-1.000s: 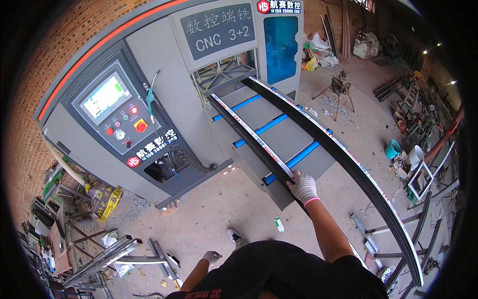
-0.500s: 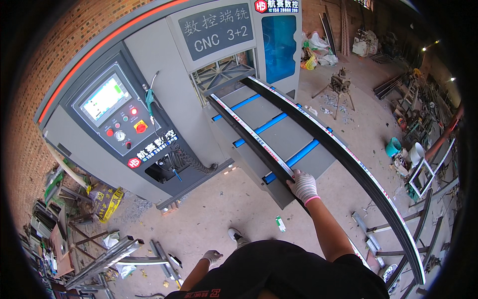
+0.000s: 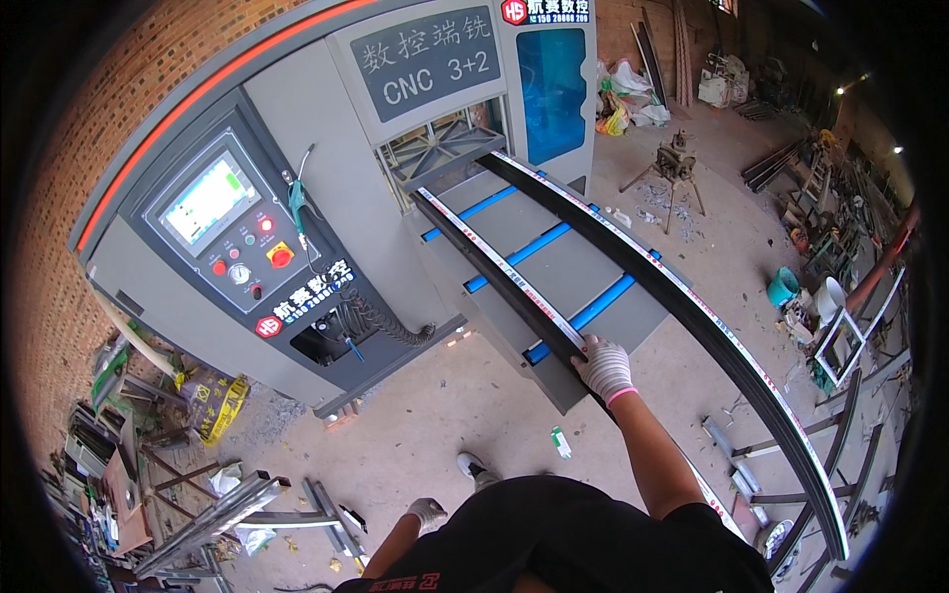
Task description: The person cleans a machine component, then picks up a long metal frame and places it into a CNC machine. They adjust the frame's position and operate the machine's control panel to begin processing.
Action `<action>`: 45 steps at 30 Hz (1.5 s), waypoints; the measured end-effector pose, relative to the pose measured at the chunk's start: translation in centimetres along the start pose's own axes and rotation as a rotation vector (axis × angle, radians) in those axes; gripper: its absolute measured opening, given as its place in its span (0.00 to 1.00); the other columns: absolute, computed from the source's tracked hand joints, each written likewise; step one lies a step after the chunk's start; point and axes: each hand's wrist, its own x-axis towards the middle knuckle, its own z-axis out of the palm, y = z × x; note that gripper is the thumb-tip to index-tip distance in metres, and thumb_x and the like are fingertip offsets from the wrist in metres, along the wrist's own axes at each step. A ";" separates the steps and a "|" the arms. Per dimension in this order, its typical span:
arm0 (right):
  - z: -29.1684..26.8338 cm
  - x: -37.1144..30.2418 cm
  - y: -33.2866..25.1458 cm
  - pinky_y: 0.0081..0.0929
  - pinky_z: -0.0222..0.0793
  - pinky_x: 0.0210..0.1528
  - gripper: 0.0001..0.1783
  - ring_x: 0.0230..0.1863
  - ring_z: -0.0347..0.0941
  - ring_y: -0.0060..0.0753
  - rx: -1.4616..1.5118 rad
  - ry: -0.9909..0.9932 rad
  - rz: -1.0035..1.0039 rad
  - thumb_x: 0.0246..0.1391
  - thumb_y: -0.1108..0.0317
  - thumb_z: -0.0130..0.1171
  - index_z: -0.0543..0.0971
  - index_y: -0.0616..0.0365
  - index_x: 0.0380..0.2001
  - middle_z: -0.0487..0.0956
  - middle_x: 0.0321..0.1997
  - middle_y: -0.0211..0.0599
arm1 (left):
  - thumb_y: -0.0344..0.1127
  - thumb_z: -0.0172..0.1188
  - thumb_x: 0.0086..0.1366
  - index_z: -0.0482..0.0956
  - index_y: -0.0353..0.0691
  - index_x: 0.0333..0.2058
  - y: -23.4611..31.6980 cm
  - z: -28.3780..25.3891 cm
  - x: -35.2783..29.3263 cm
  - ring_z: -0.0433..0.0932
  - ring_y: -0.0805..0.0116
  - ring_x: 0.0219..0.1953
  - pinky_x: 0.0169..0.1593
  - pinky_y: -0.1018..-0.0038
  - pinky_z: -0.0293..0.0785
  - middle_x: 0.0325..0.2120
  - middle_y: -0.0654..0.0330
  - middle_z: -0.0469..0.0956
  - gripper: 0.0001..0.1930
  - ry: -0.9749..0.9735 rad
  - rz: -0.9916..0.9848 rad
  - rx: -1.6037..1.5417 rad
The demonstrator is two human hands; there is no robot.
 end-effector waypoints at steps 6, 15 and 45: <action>-0.1 0.0 0.0 0.45 0.75 0.52 0.23 0.47 0.81 0.54 0.007 -0.007 -0.006 0.57 0.51 0.65 0.78 0.58 0.46 0.84 0.44 0.50 | 0.45 0.76 0.55 0.89 0.45 0.34 -0.4 0.1 0.7 0.85 0.63 0.32 0.41 0.64 0.81 0.30 0.57 0.87 0.13 0.006 0.037 0.012; -0.3 -0.2 -0.1 0.45 0.75 0.52 0.24 0.47 0.81 0.54 0.012 -0.013 -0.004 0.57 0.51 0.66 0.78 0.58 0.47 0.84 0.44 0.50 | 0.49 0.75 0.56 0.89 0.47 0.36 -2.0 0.7 2.3 0.84 0.63 0.35 0.45 0.64 0.80 0.33 0.57 0.88 0.15 0.033 0.051 0.043; -0.2 -0.3 0.2 0.46 0.75 0.50 0.21 0.44 0.81 0.53 0.023 0.013 -0.009 0.62 0.48 0.59 0.79 0.57 0.43 0.84 0.42 0.49 | 0.51 0.60 0.71 0.86 0.38 0.40 2.3 -1.2 -2.7 0.81 0.66 0.34 0.44 0.67 0.75 0.32 0.57 0.86 0.20 0.085 0.013 0.029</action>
